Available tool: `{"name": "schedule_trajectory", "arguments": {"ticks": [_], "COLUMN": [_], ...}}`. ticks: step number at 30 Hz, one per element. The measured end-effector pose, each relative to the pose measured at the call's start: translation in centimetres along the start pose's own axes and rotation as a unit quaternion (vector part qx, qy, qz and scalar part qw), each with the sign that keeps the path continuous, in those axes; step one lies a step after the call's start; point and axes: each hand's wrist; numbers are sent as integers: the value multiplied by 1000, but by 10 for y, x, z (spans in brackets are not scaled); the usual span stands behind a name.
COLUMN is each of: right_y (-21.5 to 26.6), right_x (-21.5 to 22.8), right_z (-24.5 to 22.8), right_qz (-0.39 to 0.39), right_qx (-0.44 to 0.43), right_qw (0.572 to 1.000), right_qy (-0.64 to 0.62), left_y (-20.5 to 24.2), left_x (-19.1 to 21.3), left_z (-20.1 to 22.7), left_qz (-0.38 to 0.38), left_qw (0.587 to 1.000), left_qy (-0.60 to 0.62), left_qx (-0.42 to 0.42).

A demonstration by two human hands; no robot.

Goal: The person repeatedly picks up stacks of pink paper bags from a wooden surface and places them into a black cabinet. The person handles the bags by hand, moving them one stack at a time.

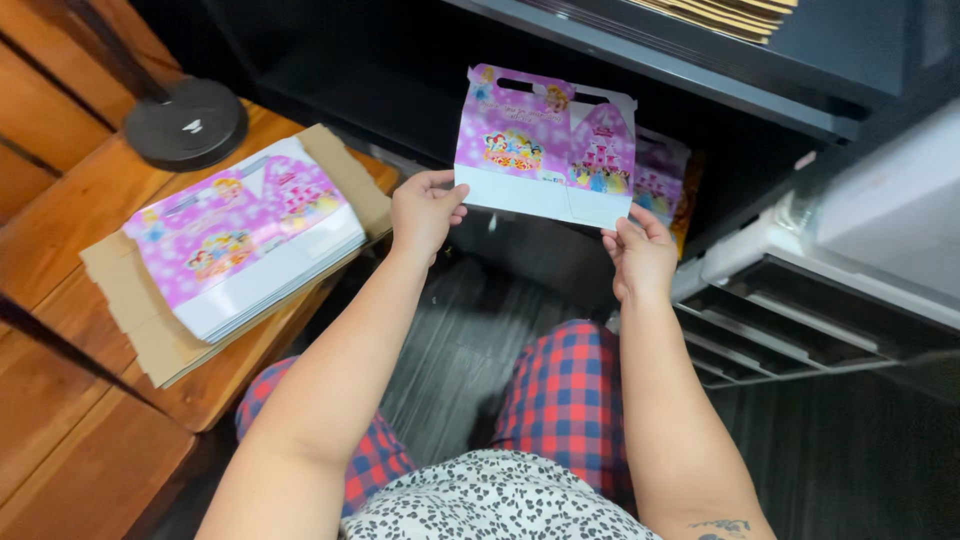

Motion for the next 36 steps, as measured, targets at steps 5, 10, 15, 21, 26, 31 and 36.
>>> {"name": "schedule_trajectory", "arguments": {"ticks": [5, 10, 15, 21, 26, 31, 36], "right_y": [-26, -41, -47, -54, -49, -54, -52], "right_x": [35, 51, 51, 48, 40, 40, 39], "right_z": [18, 28, 30, 39, 35, 38, 36], "right_qz": [50, 100, 126, 140, 150, 154, 156], "right_qx": [19, 32, 56, 60, 68, 79, 81], "right_qw": [999, 994, 990, 987, 984, 982, 977], "right_qy": [-1, 7, 24, 52, 67, 77, 117], "left_y": [-26, -63, -82, -105, -104, -106, -111], "left_x": [-45, -82, -101, -111, -112, -113, -120], "left_z": [-6, -26, -30, -53, -57, -53, -57], "left_qz": [-38, -70, 5, 34, 29, 35, 31], "left_qw": [999, 996, 976, 961, 963, 960, 959], "left_qy": [-28, -41, -216, -274, -269, -277, -279], "left_qx": [-12, -22, -41, -19, -6, -6, -19]}}
Point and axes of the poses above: each hand's wrist, its own y-axis away from the middle knuckle, its own x-axis out of the back of the hand, z = x × y, and after that the axes turned 10 degrees about x, right-handed
